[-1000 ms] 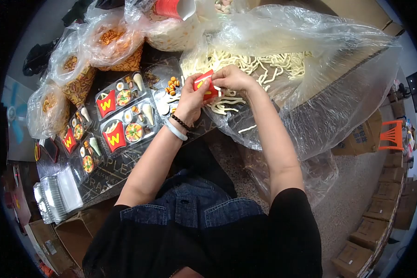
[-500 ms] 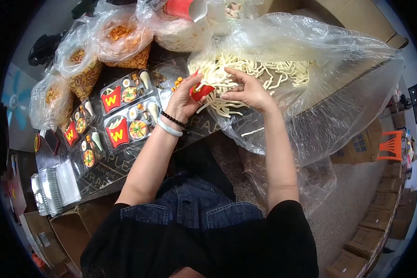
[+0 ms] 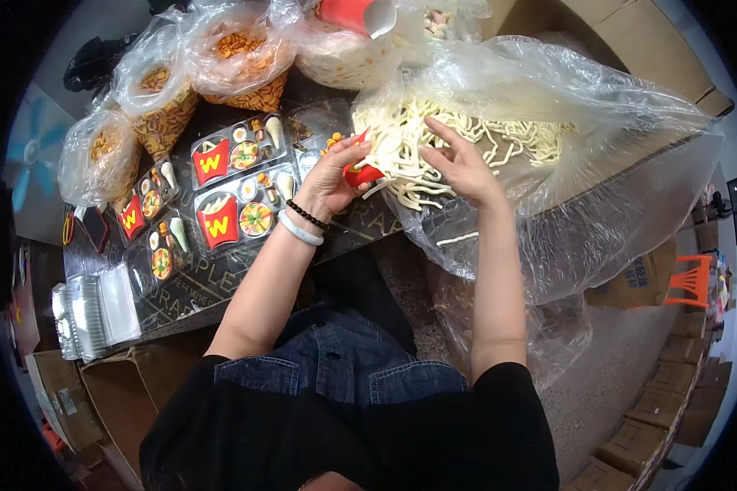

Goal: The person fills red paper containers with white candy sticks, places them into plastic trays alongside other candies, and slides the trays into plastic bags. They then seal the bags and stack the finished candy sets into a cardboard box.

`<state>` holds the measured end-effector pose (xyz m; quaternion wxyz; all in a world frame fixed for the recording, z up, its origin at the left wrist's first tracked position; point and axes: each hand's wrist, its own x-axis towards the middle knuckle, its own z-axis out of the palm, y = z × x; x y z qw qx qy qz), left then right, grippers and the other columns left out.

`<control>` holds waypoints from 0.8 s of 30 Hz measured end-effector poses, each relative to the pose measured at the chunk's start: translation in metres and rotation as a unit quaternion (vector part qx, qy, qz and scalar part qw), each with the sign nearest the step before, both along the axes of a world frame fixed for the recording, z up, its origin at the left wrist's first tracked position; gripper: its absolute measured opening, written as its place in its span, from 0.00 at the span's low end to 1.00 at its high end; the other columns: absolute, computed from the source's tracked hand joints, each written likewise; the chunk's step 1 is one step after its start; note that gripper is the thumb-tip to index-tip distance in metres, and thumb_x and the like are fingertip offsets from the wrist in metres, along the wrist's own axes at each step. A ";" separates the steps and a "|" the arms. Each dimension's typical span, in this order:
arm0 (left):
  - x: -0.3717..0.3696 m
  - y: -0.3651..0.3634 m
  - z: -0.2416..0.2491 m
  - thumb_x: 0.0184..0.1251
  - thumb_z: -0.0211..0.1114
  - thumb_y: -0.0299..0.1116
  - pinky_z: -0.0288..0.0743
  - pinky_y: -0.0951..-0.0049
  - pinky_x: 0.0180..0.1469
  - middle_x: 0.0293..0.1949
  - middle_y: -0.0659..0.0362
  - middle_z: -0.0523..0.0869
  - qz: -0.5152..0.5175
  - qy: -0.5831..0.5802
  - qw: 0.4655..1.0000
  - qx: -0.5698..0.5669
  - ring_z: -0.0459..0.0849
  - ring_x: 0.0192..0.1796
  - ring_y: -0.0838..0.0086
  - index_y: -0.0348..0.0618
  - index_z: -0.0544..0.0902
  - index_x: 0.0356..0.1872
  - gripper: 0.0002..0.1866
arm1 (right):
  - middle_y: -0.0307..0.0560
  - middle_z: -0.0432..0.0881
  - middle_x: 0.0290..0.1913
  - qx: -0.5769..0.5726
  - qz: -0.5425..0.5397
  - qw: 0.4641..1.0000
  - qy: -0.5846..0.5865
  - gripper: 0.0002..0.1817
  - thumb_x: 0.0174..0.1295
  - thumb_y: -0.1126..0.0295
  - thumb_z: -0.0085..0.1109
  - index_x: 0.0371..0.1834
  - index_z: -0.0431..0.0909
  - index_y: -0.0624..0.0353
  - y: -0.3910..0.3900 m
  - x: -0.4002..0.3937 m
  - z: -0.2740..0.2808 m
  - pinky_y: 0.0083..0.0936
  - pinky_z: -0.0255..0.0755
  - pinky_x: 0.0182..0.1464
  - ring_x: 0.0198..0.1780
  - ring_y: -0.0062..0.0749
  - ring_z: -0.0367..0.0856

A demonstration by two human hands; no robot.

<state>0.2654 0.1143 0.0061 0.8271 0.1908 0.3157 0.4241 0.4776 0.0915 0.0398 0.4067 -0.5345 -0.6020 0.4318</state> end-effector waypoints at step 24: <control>-0.031 -0.038 0.006 0.60 0.64 0.32 0.79 0.75 0.30 0.45 0.57 0.79 0.126 0.050 0.986 0.094 0.81 0.40 0.72 0.46 0.69 0.52 0.20 | 0.44 0.79 0.41 -0.014 0.024 0.999 0.032 0.26 0.48 0.76 0.68 0.53 0.73 0.66 -0.018 -0.072 0.005 0.14 0.73 0.39 0.38 0.21 0.78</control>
